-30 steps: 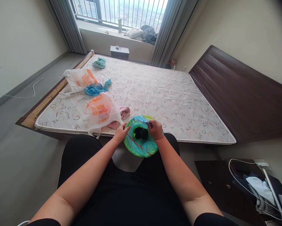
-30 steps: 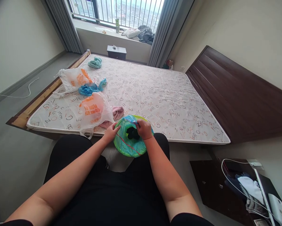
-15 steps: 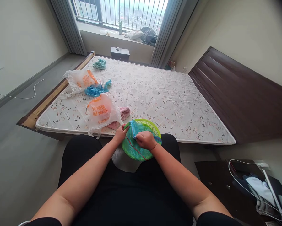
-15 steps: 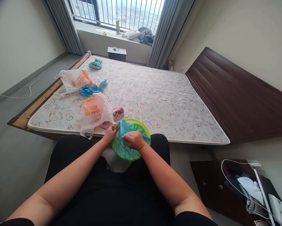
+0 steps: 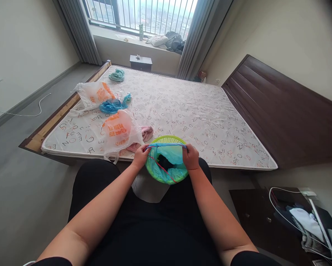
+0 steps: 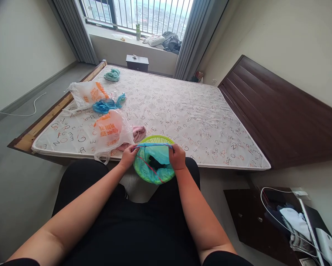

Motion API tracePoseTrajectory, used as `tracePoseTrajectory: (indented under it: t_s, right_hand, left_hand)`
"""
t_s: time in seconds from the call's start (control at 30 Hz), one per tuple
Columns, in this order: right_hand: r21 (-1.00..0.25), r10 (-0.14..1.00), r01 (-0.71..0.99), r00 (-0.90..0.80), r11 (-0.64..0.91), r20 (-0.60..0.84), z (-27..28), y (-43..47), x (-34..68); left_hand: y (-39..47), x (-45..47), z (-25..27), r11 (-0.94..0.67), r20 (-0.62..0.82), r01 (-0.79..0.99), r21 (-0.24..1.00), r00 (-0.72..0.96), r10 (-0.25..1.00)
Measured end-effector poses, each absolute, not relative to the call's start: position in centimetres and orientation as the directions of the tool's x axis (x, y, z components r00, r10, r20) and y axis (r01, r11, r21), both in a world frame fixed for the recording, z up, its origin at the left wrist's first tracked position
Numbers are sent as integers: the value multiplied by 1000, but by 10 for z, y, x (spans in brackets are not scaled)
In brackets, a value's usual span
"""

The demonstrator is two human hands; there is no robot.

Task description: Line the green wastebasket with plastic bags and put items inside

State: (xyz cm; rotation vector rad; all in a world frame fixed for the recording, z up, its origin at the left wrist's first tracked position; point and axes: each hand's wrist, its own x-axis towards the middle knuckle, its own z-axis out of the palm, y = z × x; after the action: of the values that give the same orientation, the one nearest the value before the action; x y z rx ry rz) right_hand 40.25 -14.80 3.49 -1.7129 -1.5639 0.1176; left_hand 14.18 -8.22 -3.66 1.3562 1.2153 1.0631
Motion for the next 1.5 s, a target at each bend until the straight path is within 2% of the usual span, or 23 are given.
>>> tracePoseTrajectory:
  t_s: [0.1,0.2,0.3,0.43,0.57,0.7,0.9,1.1,1.17,1.27,1.4,1.5]
  right_hand:
    - [-589,850,801,235,106,473,34,-142,421]
    - [-679,886,721,216,139,410,26,-137,434]
    - [-740,925,670,241,61,294,15,-133,445]
    - [-733,938,679,274,-31,214,6,-128,457]
    - [-755,895,644,402,-125,195,4,-126,458]
    - [-792,830,576,529,-201,174,3,-120,454]
    - [-843,776,494,609,-212,161,-2,-107,451]
    - [-863,743,442,658,-245,126,-10,-95,451]
    - [-866,716,421,689,-269,112,-13,-90,452]
    - [-877,683,391,723,-280,104,-17,-82,452]
    - [-871,611,418,769,-259,188,-14,-82,450]
    - [-855,624,473,739,-213,253,-7,-89,452]
  left_hand:
    - [-83,143,-32,7,-20,128,992,100,995]
    - [-84,146,-26,9,-25,163,987,99,995]
    - [-83,145,-20,-26,2,228,973,104,995]
    - [-77,138,-18,4,-42,309,951,116,992]
    - [-71,130,-17,14,-62,325,946,137,989]
    - [-68,127,-17,40,-65,323,946,69,995]
    - [-59,122,-29,213,-212,187,959,-24,977]
    - [-53,115,-37,372,-370,17,928,161,915]
    - [-54,119,-37,367,-343,-146,918,167,924]
    - [-57,129,-37,302,-297,-354,885,70,952]
    - [-58,136,-45,263,-297,-395,880,-26,954]
    - [-56,132,-50,302,-349,-387,871,-55,936]
